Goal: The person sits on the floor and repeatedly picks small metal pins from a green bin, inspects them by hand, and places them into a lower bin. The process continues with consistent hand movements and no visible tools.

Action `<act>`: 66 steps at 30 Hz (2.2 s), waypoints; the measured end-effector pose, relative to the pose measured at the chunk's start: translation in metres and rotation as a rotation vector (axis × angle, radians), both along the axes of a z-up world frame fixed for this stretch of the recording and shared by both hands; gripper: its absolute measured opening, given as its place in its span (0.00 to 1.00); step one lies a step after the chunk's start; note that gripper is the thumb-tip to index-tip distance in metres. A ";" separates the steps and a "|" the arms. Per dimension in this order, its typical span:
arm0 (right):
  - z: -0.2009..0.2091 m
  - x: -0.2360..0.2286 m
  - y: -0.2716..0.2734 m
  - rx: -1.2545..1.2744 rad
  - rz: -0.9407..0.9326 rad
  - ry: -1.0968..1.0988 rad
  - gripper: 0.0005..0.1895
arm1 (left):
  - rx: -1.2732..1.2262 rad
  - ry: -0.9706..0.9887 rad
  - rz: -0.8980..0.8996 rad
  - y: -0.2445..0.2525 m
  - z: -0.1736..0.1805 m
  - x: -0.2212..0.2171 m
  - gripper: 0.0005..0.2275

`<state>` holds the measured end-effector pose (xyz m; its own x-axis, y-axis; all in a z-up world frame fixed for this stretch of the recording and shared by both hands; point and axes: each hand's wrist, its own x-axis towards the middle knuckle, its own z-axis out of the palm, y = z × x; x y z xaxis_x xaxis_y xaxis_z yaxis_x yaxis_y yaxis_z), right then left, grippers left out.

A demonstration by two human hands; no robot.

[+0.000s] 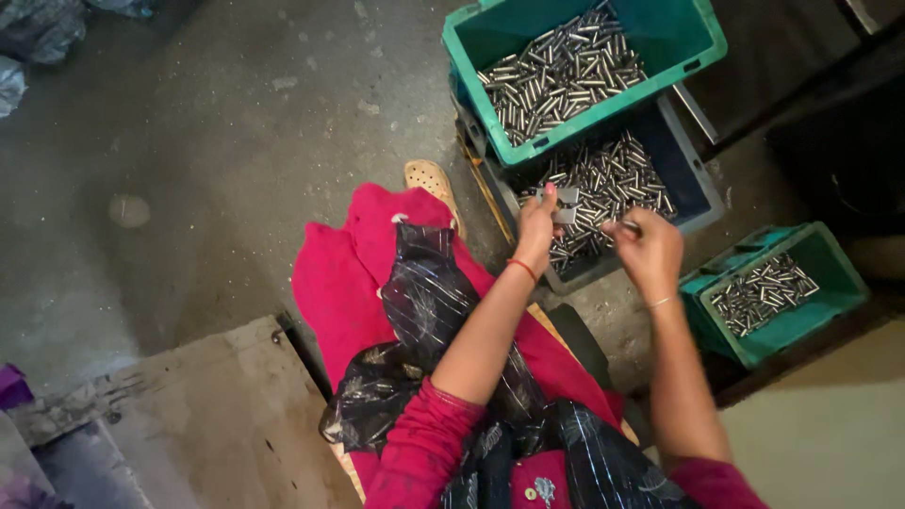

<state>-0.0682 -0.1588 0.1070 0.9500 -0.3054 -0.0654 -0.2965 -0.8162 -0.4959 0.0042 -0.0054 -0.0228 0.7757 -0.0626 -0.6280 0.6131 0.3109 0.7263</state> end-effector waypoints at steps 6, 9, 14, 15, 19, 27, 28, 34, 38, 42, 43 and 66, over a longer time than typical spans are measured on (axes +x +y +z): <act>0.098 0.098 -0.005 0.051 0.244 -0.303 0.15 | -0.023 0.048 0.006 -0.020 -0.008 0.006 0.21; 0.098 0.182 -0.012 -0.017 0.365 -0.282 0.18 | 0.036 0.021 -0.048 -0.024 0.007 0.010 0.19; 0.007 0.327 -0.013 -0.255 0.336 0.630 0.63 | -0.008 0.075 -0.090 -0.021 0.031 0.012 0.16; -0.010 0.338 -0.015 -0.256 0.327 0.716 0.63 | 0.003 0.101 -0.104 -0.021 0.034 0.013 0.15; -0.054 0.350 0.002 -0.374 0.223 0.889 0.63 | 0.042 0.019 -0.133 -0.033 0.046 0.015 0.16; -0.036 0.327 0.080 0.097 0.442 0.890 0.59 | 0.005 -0.022 -0.293 -0.041 0.080 0.010 0.13; -0.029 0.329 0.085 0.227 0.497 0.875 0.59 | 0.023 -0.042 -0.286 -0.039 0.081 0.010 0.14; 0.012 0.355 0.114 -0.360 0.963 0.730 0.38 | 0.256 -0.116 -0.343 -0.031 0.063 0.008 0.17; 0.024 0.362 0.120 -0.785 1.721 0.360 0.26 | 0.325 -0.216 -0.312 -0.037 0.056 0.009 0.18; 0.012 0.364 0.099 -0.252 1.921 0.025 0.35 | 0.280 -0.187 -0.359 -0.043 0.072 0.012 0.17; 0.006 0.359 0.094 -0.238 1.904 -0.025 0.34 | 0.232 -0.147 -0.381 -0.041 0.079 0.015 0.16; -0.057 0.378 0.100 -0.576 1.543 0.125 0.31 | 0.302 -0.249 -0.481 -0.053 0.056 -0.006 0.15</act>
